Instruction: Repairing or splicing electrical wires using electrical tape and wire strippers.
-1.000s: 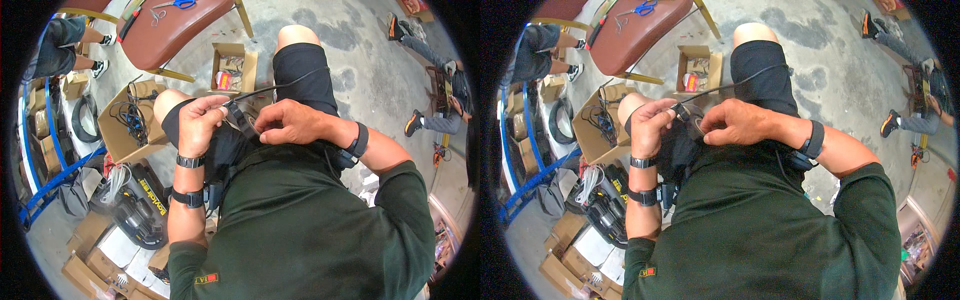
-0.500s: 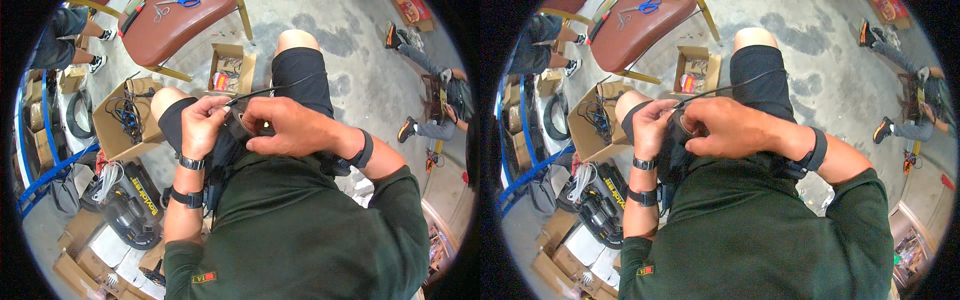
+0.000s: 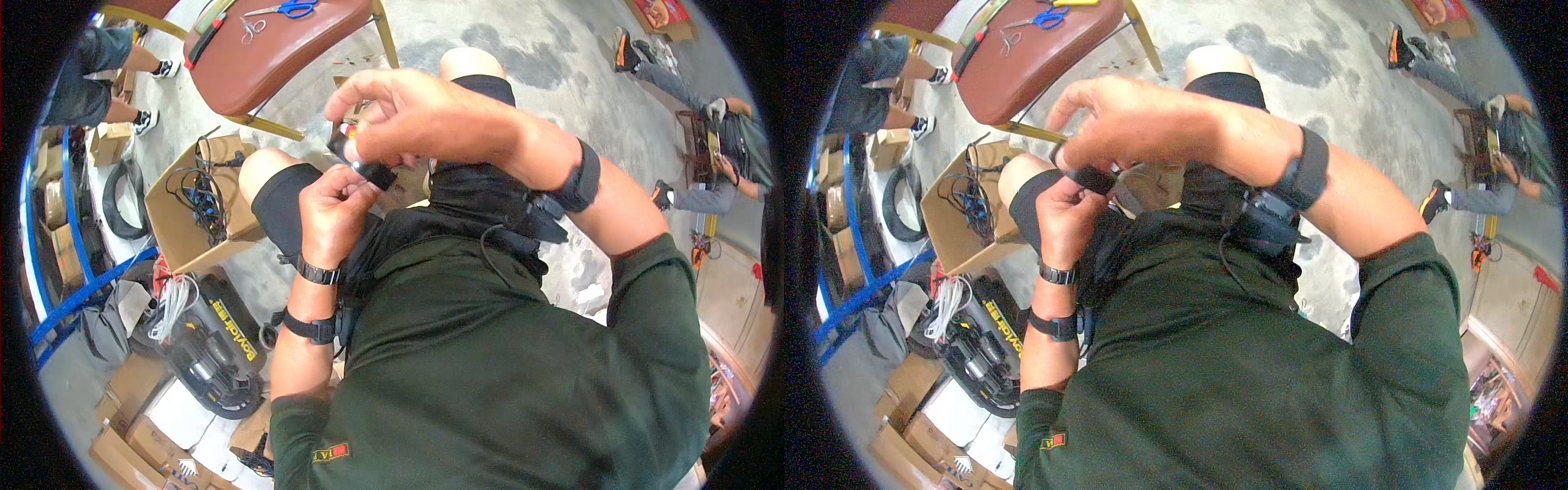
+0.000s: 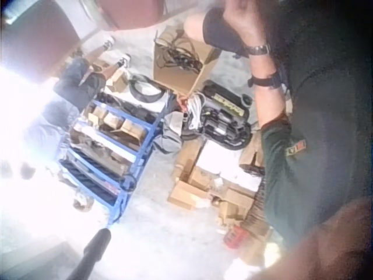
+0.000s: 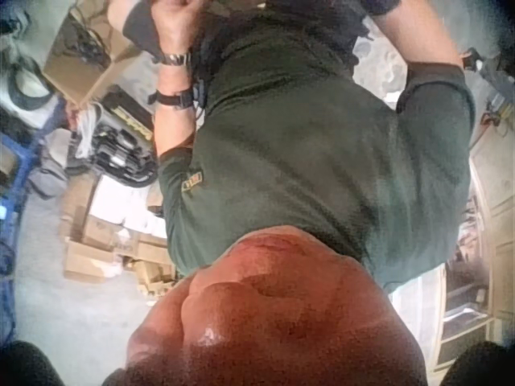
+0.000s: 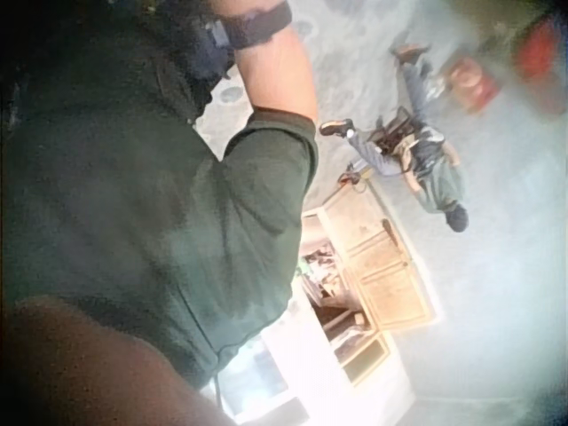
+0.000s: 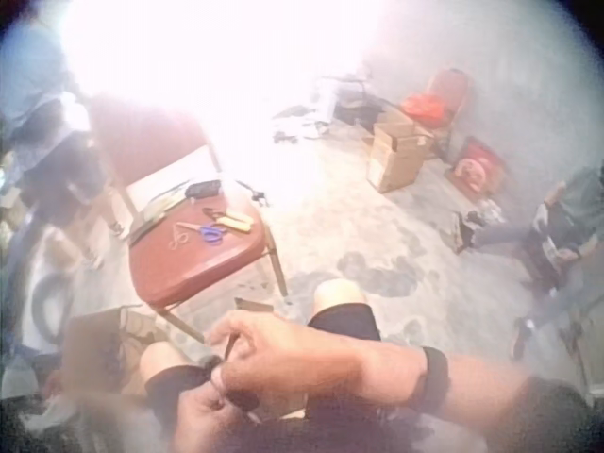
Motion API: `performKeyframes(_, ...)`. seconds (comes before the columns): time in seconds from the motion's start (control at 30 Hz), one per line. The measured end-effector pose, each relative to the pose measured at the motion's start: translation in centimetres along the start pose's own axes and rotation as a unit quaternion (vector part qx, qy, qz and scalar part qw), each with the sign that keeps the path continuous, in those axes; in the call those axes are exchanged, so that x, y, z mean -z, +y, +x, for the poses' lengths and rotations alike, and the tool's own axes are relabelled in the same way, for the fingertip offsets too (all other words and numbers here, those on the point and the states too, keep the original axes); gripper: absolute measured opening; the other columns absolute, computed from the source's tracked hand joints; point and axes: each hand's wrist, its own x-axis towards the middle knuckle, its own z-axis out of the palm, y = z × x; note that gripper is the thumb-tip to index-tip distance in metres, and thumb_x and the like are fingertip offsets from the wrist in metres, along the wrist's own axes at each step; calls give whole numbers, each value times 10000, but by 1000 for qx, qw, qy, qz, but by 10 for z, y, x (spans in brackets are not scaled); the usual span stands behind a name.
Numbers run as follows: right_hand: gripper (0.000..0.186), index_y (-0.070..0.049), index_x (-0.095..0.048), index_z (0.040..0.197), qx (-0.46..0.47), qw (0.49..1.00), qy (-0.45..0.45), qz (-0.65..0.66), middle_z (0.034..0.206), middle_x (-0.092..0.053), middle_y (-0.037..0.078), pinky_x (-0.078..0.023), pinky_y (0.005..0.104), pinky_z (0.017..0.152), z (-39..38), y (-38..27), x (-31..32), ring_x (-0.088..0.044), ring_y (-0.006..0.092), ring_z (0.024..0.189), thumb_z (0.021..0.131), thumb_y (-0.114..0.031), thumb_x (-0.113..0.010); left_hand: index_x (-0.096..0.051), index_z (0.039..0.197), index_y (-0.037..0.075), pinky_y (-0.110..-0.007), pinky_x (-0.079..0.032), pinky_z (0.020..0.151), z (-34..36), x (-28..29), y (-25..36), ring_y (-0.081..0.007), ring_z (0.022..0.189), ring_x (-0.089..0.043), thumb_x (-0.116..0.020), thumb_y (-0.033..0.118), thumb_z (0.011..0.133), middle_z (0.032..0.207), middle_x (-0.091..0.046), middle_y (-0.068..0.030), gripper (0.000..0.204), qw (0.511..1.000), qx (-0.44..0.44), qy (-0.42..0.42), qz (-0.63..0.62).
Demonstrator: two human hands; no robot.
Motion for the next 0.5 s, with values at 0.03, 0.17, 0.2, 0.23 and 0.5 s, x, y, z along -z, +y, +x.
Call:
performKeyframes(0.03,507,26,-551,1244,-2,1000,6,20,863,-635,27,-452,222,606,4,-1,1,-565,74,695,787,-113,-719,-665,817,-1,-199,-360,569,0,0,0,-37,624,-427,-696,-40,792,716,-510,65,56,1000,-1,-5,2)
performKeyframes(0.17,596,28,-537,1310,43,998,-9,43,879,-615,6,-453,225,655,19,17,3,-553,66,742,756,-85,-724,-665,834,-18,-192,-366,564,-1,1,-3,-33,621,-435,-739,-37,796,715,-524,62,86,997,14,17,-68)
performKeyframes(0.2,582,33,-550,1297,48,998,-9,31,861,-607,1,-453,228,666,22,20,2,-552,64,752,751,-75,-723,-664,838,-25,-191,-369,564,-2,1,-3,-32,621,-440,-751,-33,796,718,-532,61,97,997,17,23,-66)
performKeyframes(0.23,568,37,-563,1284,53,998,-9,18,843,-599,-4,-454,231,677,25,23,3,-551,62,761,747,-65,-722,-664,838,-25,-191,-369,564,-3,0,-2,-32,621,-440,-751,-33,796,718,-532,61,97,998,17,19,-63)
performKeyframes(0.5,555,47,-576,1254,33,998,1,45,815,-602,24,-465,227,589,37,27,9,-564,83,650,731,-58,-729,-683,851,-36,-204,-408,586,-7,1,11,-48,642,-489,-753,-25,795,723,-567,20,90,997,-73,17,23)
